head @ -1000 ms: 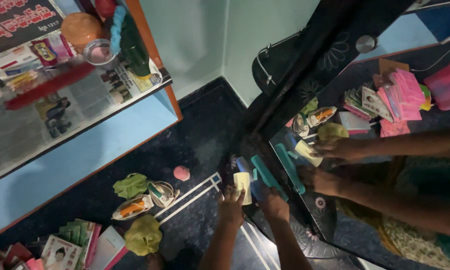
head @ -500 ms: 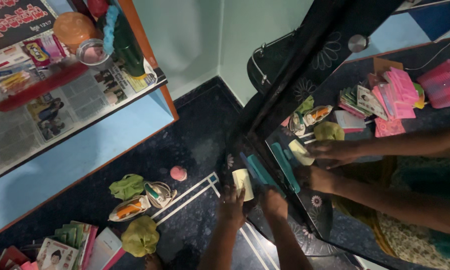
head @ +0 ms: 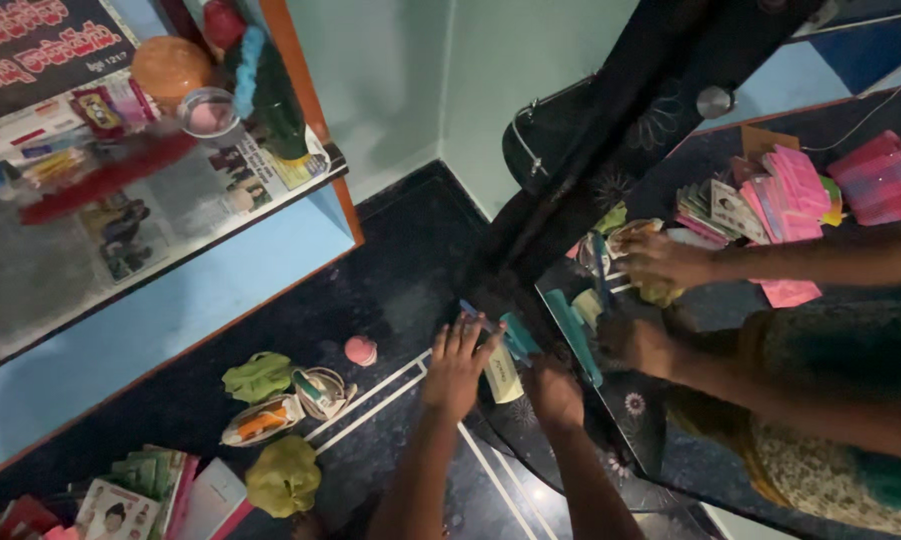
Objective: The person organizes stationery items on a cluttered desk. They pick up small boxes, rulers, and notebooks, then place them neatly on a shelf and arrange them on the desk surface.
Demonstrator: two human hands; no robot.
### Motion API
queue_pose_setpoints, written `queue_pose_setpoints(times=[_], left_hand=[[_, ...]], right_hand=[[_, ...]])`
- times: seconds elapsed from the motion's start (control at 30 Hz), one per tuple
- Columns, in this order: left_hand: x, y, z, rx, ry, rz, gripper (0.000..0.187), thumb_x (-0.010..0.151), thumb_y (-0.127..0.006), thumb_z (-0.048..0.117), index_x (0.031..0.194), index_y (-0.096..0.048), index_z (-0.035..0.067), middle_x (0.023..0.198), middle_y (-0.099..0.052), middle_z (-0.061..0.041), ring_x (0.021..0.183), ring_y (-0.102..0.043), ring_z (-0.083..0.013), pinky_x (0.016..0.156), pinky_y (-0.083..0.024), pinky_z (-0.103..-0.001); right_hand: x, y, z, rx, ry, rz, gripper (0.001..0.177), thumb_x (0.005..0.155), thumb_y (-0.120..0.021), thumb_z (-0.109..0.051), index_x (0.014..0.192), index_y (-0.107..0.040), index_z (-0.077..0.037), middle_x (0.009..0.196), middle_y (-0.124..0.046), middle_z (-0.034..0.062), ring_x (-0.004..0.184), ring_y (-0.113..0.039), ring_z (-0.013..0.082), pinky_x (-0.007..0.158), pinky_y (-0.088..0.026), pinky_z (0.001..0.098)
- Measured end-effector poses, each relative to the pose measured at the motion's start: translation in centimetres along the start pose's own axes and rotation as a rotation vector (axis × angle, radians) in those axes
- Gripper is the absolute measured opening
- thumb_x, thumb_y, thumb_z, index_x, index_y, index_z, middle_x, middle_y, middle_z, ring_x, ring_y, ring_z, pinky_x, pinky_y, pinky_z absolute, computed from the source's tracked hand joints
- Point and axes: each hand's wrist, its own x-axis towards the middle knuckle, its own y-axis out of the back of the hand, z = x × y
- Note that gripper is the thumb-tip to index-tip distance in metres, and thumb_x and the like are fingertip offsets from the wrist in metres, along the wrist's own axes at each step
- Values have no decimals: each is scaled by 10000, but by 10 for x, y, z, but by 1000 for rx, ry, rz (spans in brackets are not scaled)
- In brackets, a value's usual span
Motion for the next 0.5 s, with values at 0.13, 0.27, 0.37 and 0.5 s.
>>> queue_pose_setpoints(times=[0.13,0.27,0.37,0.5], left_hand=[[4,22,-29,-118,27,-117,875,790,-684,157,1579,-310,214,1599,-388,-83,1496,-327,-302,1212,-237,-503],[1,30,-56,-81,-12,113,587,888,-601,156,1463,-495,104,1496,-522,-103,1449,-405,-298,1191,-285,-502],[-5,32,-78,-117,-41,152,505,870,-580,183,1351,-594,29,1393,-595,-137,1400,-462,-317,1178,-321,-480],[-8,34,-109,-25,-55,221,359,891,-569,137,1224,-671,49,1259,-664,-109,1325,-566,-289,1195,-379,-432]], right_hand=[[18,20,-24,-115,132,5,204,888,-660,-242,1061,-683,-136,942,-720,118,867,-718,336,819,-579,481],[30,32,-55,-70,131,28,209,898,-633,-181,1088,-699,-124,982,-714,120,907,-704,332,796,-572,478],[42,41,-79,17,162,0,165,904,-655,-190,1036,-696,-101,1042,-713,131,942,-684,352,762,-568,468],[59,50,-120,14,235,17,171,861,-698,-199,987,-685,-85,1069,-694,151,979,-675,368,794,-565,464]])
